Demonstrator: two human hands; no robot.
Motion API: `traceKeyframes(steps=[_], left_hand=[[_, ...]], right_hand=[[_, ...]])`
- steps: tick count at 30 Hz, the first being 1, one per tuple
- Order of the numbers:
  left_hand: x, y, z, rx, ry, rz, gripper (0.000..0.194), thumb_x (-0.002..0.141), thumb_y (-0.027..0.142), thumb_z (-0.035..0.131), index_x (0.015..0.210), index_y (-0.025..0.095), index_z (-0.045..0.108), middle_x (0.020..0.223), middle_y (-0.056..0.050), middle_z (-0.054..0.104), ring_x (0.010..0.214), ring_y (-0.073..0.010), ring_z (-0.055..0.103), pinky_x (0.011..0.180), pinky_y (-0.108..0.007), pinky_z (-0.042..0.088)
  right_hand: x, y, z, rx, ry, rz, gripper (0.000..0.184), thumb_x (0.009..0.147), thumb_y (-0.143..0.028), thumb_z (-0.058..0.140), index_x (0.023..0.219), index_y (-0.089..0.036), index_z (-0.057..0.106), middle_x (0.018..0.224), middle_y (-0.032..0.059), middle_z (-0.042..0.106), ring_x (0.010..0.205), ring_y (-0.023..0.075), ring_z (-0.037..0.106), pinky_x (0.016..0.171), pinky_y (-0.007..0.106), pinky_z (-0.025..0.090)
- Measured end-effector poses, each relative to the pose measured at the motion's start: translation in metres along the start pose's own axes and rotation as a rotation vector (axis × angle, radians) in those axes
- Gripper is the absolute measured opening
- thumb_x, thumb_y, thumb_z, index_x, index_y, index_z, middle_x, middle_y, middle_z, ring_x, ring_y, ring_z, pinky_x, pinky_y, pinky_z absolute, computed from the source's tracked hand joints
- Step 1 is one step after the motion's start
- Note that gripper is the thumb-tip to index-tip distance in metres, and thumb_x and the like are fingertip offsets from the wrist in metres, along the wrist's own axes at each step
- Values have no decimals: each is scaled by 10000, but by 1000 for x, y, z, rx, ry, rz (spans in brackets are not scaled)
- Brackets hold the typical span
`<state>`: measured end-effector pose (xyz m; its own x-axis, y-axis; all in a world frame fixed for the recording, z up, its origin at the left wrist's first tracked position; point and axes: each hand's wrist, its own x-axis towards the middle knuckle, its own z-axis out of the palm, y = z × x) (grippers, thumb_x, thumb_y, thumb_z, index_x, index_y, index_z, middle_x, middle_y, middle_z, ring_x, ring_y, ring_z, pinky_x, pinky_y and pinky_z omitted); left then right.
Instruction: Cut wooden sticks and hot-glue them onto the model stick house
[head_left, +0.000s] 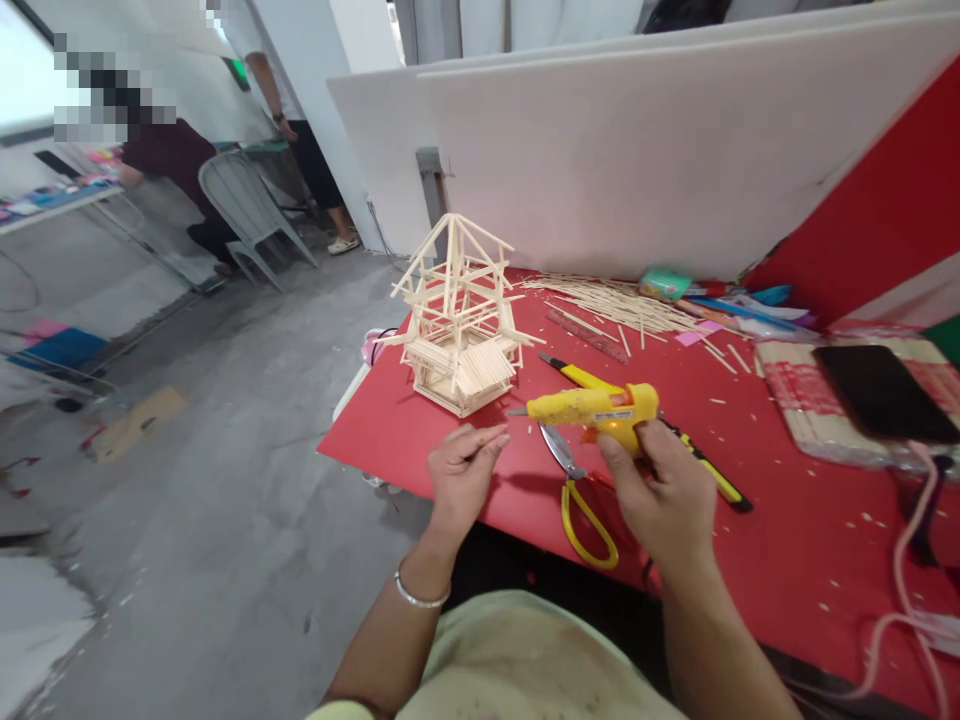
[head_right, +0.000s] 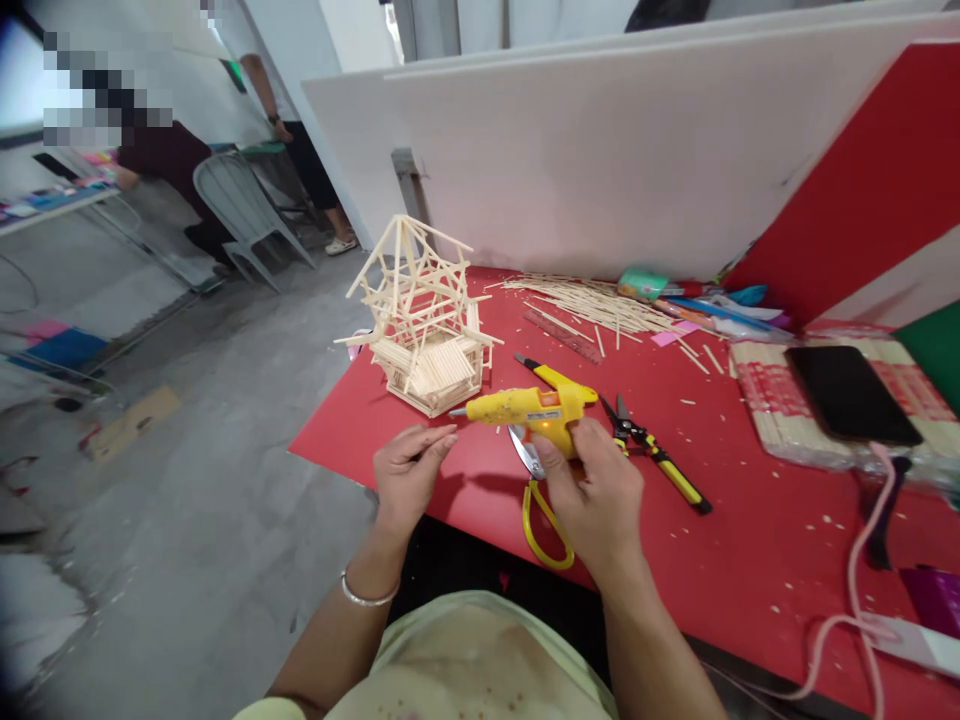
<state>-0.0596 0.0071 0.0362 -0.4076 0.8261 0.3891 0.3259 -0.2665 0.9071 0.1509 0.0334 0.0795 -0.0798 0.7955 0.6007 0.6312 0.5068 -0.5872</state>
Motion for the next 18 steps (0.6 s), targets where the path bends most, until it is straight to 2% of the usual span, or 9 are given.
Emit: traceKeyframes(steps=[3,7,9,11,12,14,16,18], left_hand=[[-2,-18,10,151,39,60,165,844,364,711,793,228,790,633,-20,663,587,-154,557,564,-288,453],[-3,-39,16,466,-34,93,262,771,377,775,599,196,693,640,-8,600,555,-125,515,553,-262,399],[-2,-41,17,537,-78,84,177,747,363,793,738,198,728,799,-35,669,624,-138,572,586,-262,411],[-1,-38,19,520,-161,100,215,803,323,738,992,221,733,998,-70,704,763,-170,634,658,-271,435],[0,-36,21,507,-188,115,197,844,307,690,1020,225,723,1005,-74,709,790,-178,637,676,-274,431],[0,-32,26,504,-225,130,143,898,314,616,878,210,712,816,-47,691,691,-165,593,633,-265,379],[0,-28,32,507,-239,138,301,916,348,588,659,195,625,589,-3,564,547,-135,473,566,-266,287],[-2,-28,37,489,-245,156,413,906,365,594,542,190,511,512,21,449,497,-118,373,543,-281,222]], right_hand=[[-2,18,-19,-78,96,141,304,913,-416,606,711,-214,503,649,-36,470,576,108,437,578,249,371],[-5,46,-47,-170,169,285,355,908,-507,573,725,-205,532,643,-18,508,579,124,457,583,262,357],[-8,59,-58,-204,178,357,387,908,-545,553,719,-209,527,615,-23,488,566,129,445,577,268,343],[-10,72,-64,-232,166,414,413,915,-575,521,721,-210,532,595,-33,462,552,128,417,571,270,326],[-12,78,-65,-239,150,435,424,919,-588,500,740,-207,551,598,-34,462,552,128,407,571,270,320],[-17,93,-65,-242,98,473,458,923,-615,465,801,-194,599,628,-23,499,566,130,414,580,269,322],[-22,109,-64,-257,48,511,497,915,-639,452,860,-181,637,665,-2,548,592,138,447,597,271,332],[-29,126,-64,-296,30,553,525,905,-652,453,896,-171,663,707,23,597,623,149,485,611,274,342]])
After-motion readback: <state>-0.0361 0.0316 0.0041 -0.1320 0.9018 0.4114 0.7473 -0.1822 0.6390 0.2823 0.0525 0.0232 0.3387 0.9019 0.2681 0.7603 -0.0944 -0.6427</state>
